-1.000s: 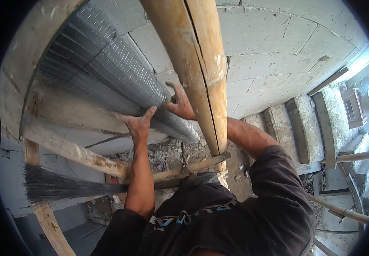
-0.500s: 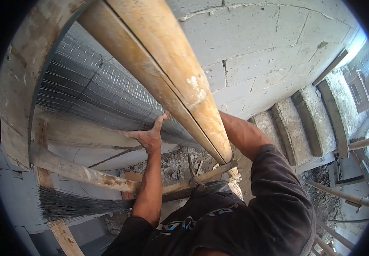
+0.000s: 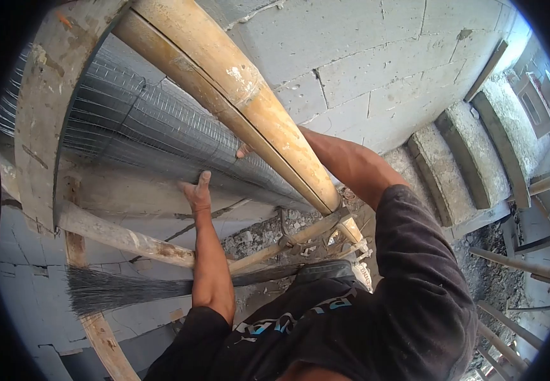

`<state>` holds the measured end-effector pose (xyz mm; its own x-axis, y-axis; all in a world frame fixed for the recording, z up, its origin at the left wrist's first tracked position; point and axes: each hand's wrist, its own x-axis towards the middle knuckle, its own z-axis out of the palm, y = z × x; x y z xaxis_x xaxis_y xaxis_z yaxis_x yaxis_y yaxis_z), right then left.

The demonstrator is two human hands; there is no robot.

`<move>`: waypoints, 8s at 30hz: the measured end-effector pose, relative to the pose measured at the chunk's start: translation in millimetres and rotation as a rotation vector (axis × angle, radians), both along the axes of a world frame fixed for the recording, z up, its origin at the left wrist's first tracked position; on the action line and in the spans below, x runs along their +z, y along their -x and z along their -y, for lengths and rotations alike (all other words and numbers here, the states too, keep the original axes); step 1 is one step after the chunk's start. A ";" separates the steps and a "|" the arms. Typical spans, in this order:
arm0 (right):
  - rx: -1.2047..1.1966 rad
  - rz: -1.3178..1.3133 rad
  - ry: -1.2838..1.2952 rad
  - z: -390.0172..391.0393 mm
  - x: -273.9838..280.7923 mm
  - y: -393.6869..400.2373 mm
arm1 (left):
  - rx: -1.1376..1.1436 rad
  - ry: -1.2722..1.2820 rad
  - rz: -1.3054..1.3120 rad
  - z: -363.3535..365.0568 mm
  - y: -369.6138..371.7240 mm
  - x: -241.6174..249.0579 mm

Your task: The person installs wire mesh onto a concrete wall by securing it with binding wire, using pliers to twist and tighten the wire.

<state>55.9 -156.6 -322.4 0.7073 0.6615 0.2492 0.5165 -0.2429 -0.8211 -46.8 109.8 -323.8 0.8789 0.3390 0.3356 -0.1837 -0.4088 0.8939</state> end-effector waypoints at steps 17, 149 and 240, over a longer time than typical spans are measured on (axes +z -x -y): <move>0.210 -0.237 -0.175 33.5 -18.3 -23.6 | 0.119 -0.492 -0.749 77.2 68.5 83.1; 0.084 -0.010 -0.263 43.5 -31.1 40.9 | -1.051 -2.438 -0.216 146.6 -77.7 147.1; -0.821 -0.110 0.128 36.2 -33.2 341.5 | -0.947 -2.354 -0.093 140.0 -100.5 116.7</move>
<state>-285.6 -192.9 -355.6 0.9925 -0.0558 0.1088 0.0535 -0.6020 -0.7967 53.8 -30.1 -207.1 0.5415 -0.5947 -0.5943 -0.7938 -0.1289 -0.5944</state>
